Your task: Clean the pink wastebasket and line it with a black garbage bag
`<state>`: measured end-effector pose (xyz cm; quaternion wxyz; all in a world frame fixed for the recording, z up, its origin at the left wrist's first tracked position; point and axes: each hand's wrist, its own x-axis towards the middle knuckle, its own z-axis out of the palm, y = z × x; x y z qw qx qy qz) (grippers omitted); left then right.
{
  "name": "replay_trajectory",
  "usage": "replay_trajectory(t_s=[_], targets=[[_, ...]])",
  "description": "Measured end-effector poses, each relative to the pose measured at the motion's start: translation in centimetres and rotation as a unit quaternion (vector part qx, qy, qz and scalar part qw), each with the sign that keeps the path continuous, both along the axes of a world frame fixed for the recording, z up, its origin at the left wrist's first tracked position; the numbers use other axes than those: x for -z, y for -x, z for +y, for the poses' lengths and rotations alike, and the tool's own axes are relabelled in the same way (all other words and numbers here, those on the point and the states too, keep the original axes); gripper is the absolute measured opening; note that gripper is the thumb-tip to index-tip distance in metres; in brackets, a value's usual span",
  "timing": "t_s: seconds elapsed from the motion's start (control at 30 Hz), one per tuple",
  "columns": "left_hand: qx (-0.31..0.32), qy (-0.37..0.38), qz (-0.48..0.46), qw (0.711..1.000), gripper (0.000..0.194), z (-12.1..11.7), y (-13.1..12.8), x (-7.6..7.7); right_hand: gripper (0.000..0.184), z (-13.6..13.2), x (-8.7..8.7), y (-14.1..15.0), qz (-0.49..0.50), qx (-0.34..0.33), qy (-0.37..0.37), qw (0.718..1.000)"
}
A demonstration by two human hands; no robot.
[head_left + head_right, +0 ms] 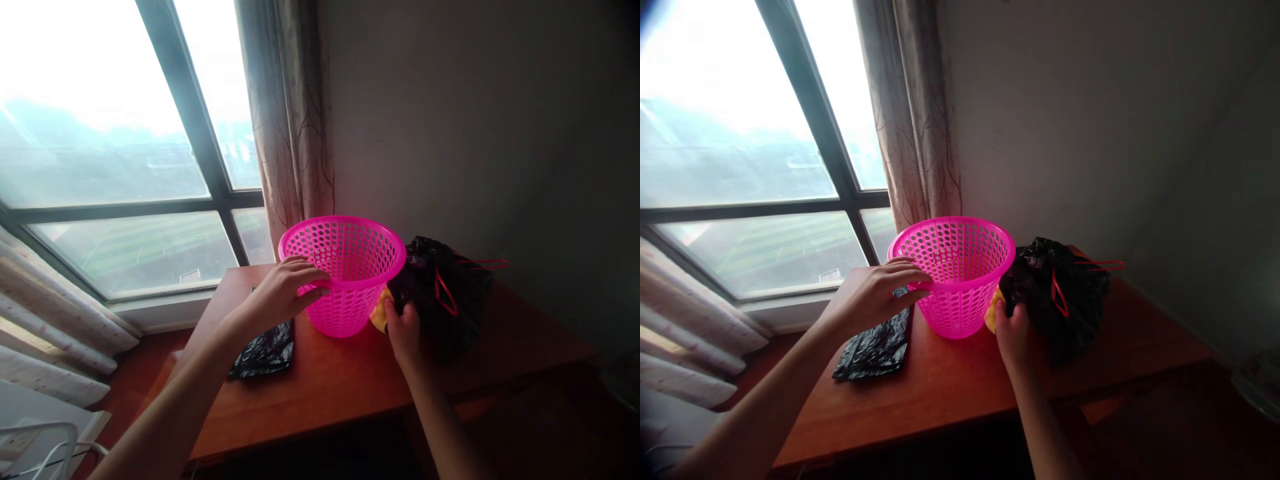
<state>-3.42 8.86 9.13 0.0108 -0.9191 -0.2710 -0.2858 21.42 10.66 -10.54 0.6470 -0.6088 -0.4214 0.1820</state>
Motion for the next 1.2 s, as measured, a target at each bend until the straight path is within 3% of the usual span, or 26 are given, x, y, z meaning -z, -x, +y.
replay_trajectory(t_s=[0.1, 0.17, 0.27, 0.43, 0.53, 0.67, 0.8, 0.97, 1.1, 1.2], targets=[[0.011, 0.017, -0.014, 1.000, 0.015, 0.5, 0.2, 0.6, 0.040, 0.3, 3.0, 0.5, 0.025, -0.050, 0.080, 0.995], [0.006, 0.017, -0.020, 1.000, 0.015, 0.7, 0.2, 1.0, 0.040, 0.3, 3.8, 0.5, 0.050, -0.070, 0.110, 0.990], [-0.020, 0.002, -0.040, 0.999, 0.012, 0.8, 0.0, 1.7, 0.048, 0.0, 2.5, 0.3, 0.082, -0.071, 0.057, 0.992], [-0.036, -0.014, -0.070, 0.997, 0.010, 0.9, -0.7, 2.4, 0.046, -0.7, -3.0, 0.0, 0.070, -0.011, -0.061, 0.996], [-0.036, -0.012, -0.065, 0.997, 0.012, 0.9, -0.7, 2.2, 0.042, -0.3, -4.8, -0.2, 0.037, 0.015, -0.082, 0.996], [-0.045, -0.004, -0.049, 0.998, 0.013, 0.2, -0.4, 1.3, 0.042, 1.3, -4.2, -0.5, 0.021, 0.044, -0.081, 0.995], [-0.069, -0.009, -0.022, 0.997, 0.012, -0.8, -0.3, 0.3, 0.044, 2.3, -1.5, -0.4, -0.004, 0.056, -0.022, 0.998], [-0.088, -0.008, -0.014, 0.996, 0.013, -0.8, -0.3, 0.2, 0.043, 0.1, 1.3, 0.0, -0.030, -0.073, 0.086, 0.993], [-0.068, 0.003, -0.032, 0.997, 0.016, 0.1, 0.4, 0.9, 0.034, -4.2, -0.1, -0.9, -0.026, -0.232, 0.193, 0.953], [-0.051, 0.002, -0.035, 0.998, 0.017, 0.8, 1.0, 1.3, 0.037, -6.2, -1.7, -2.5, 0.040, -0.374, 0.203, 0.904]])
